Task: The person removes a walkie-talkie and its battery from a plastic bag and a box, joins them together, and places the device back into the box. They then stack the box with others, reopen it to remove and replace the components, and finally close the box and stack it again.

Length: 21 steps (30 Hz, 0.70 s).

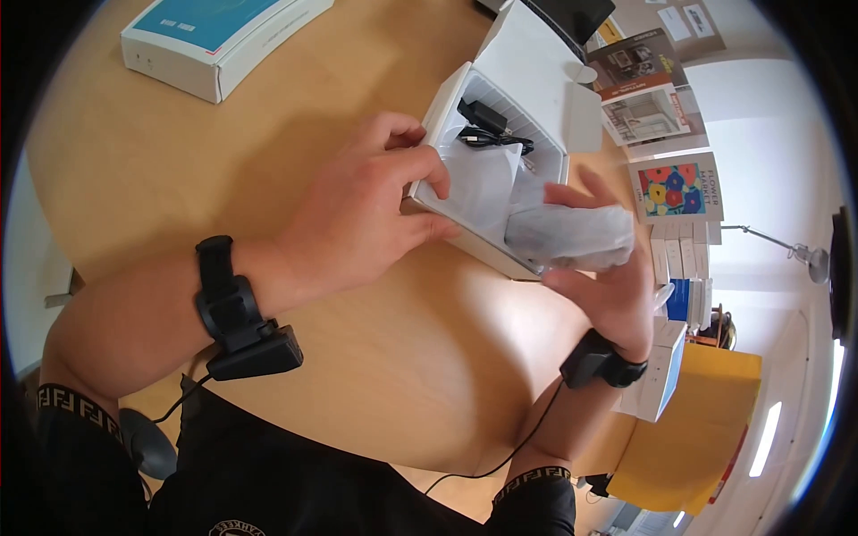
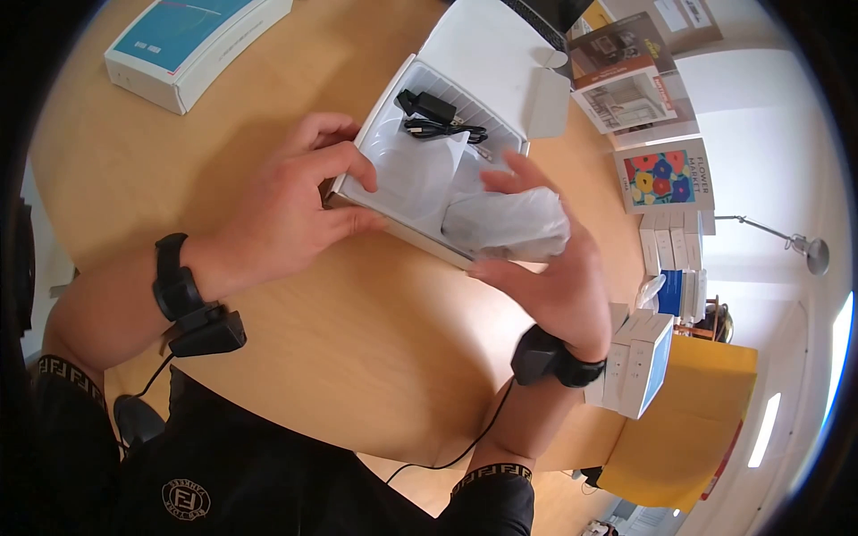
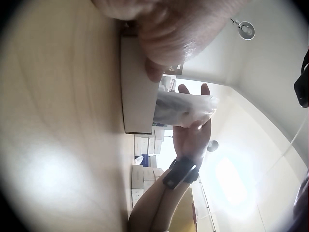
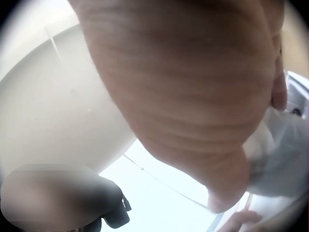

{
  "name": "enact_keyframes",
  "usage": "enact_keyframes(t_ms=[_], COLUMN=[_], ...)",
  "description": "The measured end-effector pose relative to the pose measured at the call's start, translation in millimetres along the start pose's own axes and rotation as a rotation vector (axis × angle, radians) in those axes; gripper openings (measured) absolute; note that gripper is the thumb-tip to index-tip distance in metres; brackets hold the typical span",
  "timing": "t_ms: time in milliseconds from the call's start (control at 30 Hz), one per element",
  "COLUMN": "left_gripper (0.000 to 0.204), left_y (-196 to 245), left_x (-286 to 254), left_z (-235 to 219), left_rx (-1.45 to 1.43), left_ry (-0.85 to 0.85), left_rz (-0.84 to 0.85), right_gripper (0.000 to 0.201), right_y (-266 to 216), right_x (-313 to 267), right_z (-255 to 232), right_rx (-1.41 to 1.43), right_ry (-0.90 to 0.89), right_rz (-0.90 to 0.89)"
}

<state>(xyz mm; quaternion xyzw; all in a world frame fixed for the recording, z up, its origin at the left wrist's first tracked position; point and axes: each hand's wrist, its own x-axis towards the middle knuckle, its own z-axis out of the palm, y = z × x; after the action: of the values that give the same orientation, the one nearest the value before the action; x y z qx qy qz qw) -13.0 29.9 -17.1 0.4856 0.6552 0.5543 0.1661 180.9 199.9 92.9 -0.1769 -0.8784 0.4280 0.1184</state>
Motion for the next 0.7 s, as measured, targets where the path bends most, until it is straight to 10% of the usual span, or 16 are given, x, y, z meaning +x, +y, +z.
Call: enact_keyframes(t_ms=[200, 500, 700], left_gripper=[0.026, 0.024, 0.030], left_y=[0.8, -1.3, 5.3], left_x=[0.3, 1.7, -0.4], left_z=[-2.4, -2.3, -1.0], left_rx=[0.040, 0.023, -0.019], left_ry=[0.005, 0.007, -0.004], left_rz=[0.028, 0.028, -0.019], right_gripper=[0.069, 0.066, 0.055], right_y=[15.5, 15.4, 12.4], right_x=[11.2, 11.5, 6.6], right_z=[15.1, -10.4, -8.7], right_rx=[-0.226, 0.460, 0.637], right_ry=[0.015, 0.532, 0.575], right_rz=[0.078, -0.036, -0.064])
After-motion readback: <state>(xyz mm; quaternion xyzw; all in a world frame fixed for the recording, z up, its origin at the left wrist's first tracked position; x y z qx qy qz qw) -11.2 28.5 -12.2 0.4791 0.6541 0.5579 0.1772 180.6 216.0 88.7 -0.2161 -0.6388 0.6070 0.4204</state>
